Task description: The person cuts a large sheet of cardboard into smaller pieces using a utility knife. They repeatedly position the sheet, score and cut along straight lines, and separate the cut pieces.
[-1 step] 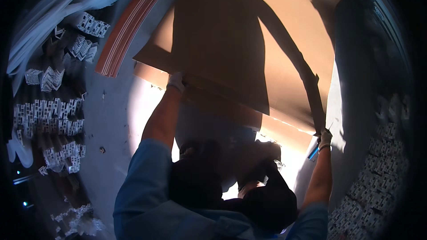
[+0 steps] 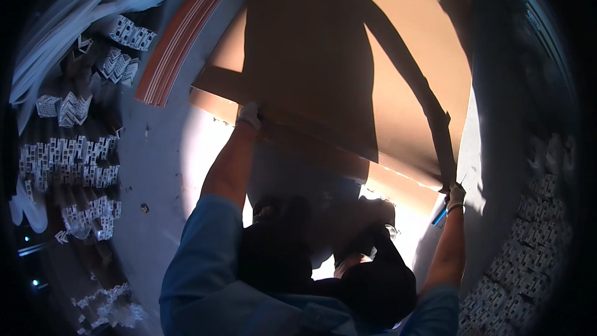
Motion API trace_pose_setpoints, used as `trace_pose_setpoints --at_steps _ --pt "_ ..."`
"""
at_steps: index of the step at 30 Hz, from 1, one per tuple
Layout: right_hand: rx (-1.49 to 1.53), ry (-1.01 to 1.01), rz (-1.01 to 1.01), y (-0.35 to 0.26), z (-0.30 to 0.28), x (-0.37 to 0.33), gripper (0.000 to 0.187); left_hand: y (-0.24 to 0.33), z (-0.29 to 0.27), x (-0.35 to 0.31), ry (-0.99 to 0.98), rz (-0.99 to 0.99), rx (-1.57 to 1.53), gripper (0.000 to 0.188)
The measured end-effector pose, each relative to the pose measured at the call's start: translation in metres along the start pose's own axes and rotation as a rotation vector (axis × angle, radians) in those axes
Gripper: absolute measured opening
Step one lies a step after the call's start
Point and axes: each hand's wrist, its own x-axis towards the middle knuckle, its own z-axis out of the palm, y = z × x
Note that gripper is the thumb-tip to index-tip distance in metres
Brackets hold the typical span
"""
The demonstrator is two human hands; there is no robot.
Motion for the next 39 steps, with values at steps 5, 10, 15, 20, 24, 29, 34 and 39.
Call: trace_pose_setpoints --at_steps 5,10,15,20,24,29,34,39 --pt "-0.057 0.031 0.006 0.007 0.015 0.01 0.012 0.005 -0.014 0.035 0.052 0.018 -0.071 0.031" --pt "-0.04 0.019 0.043 0.024 0.028 0.007 0.009 0.035 -0.048 0.046 0.111 0.044 0.111 0.023" --pt "-0.041 0.005 0.015 0.042 0.021 0.003 0.011 0.026 -0.075 0.058 0.086 0.047 0.443 0.019" --pt "-0.06 0.041 -0.021 0.051 0.017 0.0 0.011 0.001 -0.099 0.096 0.123 0.103 0.463 0.02" --pt "-0.107 0.052 -0.038 0.057 0.014 -0.008 0.012 -0.025 -0.124 0.128 0.189 0.245 0.491 0.02" --pt "-0.097 0.125 -0.05 0.061 0.017 -0.013 0.013 -0.031 -0.134 0.136 0.142 0.4 0.663 0.023" --pt "-0.105 0.106 -0.169 0.055 0.024 -0.024 0.016 -0.013 -0.137 0.097 0.225 0.803 1.764 0.029" --pt "-0.252 0.167 -0.116 0.042 0.026 -0.041 0.023 0.008 -0.139 0.094 -0.091 0.282 0.561 0.023"
